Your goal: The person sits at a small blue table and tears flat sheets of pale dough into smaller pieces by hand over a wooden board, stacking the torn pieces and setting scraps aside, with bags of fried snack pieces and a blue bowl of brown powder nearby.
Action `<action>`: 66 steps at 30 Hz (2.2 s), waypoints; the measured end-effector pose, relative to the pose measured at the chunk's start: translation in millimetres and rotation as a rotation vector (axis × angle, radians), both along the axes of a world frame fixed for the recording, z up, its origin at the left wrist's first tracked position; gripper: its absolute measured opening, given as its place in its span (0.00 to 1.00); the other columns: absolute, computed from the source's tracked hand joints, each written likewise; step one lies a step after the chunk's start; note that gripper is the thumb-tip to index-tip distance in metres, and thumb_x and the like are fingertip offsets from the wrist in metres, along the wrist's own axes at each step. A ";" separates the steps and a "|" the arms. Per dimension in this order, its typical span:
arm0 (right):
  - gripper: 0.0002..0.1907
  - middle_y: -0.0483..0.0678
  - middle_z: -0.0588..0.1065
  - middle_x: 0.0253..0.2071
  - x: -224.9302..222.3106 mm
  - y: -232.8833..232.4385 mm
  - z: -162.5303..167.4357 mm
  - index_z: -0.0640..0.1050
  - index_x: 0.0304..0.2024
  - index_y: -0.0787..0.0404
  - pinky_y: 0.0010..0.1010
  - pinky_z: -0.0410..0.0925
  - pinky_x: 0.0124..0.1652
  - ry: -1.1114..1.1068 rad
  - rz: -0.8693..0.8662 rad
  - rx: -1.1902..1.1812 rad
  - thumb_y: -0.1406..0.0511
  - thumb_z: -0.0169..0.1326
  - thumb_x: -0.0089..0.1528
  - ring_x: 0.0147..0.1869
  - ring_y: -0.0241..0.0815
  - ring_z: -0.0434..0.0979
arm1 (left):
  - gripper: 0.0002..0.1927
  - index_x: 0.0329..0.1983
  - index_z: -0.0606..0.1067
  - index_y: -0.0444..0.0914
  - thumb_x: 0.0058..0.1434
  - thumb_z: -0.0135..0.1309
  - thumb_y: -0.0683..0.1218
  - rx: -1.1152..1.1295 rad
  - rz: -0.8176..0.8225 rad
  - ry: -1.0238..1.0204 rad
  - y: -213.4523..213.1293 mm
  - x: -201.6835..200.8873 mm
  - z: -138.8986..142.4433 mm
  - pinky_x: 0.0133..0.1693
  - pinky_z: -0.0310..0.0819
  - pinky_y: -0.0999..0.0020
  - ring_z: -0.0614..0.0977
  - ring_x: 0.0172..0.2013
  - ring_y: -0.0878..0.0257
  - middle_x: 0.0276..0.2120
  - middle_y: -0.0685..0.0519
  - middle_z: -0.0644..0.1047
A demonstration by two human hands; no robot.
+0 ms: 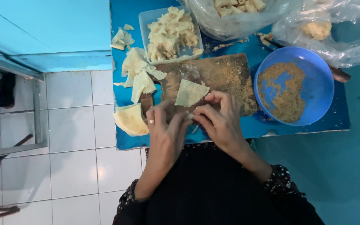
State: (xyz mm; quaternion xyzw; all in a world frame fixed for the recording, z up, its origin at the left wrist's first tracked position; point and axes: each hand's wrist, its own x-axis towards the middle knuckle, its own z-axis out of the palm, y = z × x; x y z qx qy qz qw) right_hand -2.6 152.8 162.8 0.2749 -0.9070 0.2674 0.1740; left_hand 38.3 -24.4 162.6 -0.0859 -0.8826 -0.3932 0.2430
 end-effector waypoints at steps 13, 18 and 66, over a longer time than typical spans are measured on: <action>0.18 0.50 0.67 0.53 -7.5 2.9 13.9 0.82 0.51 0.46 0.39 0.63 0.57 -0.149 0.017 -0.191 0.64 0.67 0.58 0.58 0.47 0.66 | 0.11 0.44 0.80 0.34 0.57 0.63 0.37 -0.029 0.011 0.011 1.5 -1.6 -7.0 0.56 0.68 0.51 0.70 0.56 0.42 0.57 0.41 0.70; 0.23 0.38 0.78 0.46 -1.6 4.5 8.2 0.78 0.54 0.49 0.48 0.60 0.57 0.151 0.115 0.043 0.64 0.68 0.57 0.54 0.40 0.75 | 0.12 0.47 0.80 0.33 0.60 0.63 0.38 0.021 0.000 -0.006 1.9 -0.3 -5.2 0.53 0.68 0.53 0.71 0.53 0.42 0.55 0.40 0.71; 0.19 0.54 0.81 0.38 -21.9 190.8 66.2 0.77 0.52 0.57 0.41 0.72 0.32 -0.237 -0.016 0.416 0.66 0.62 0.58 0.35 0.55 0.82 | 0.20 0.58 0.72 0.34 0.63 0.56 0.35 0.186 -0.064 -0.145 46.5 -26.3 39.8 0.44 0.76 0.58 0.81 0.45 0.44 0.51 0.41 0.75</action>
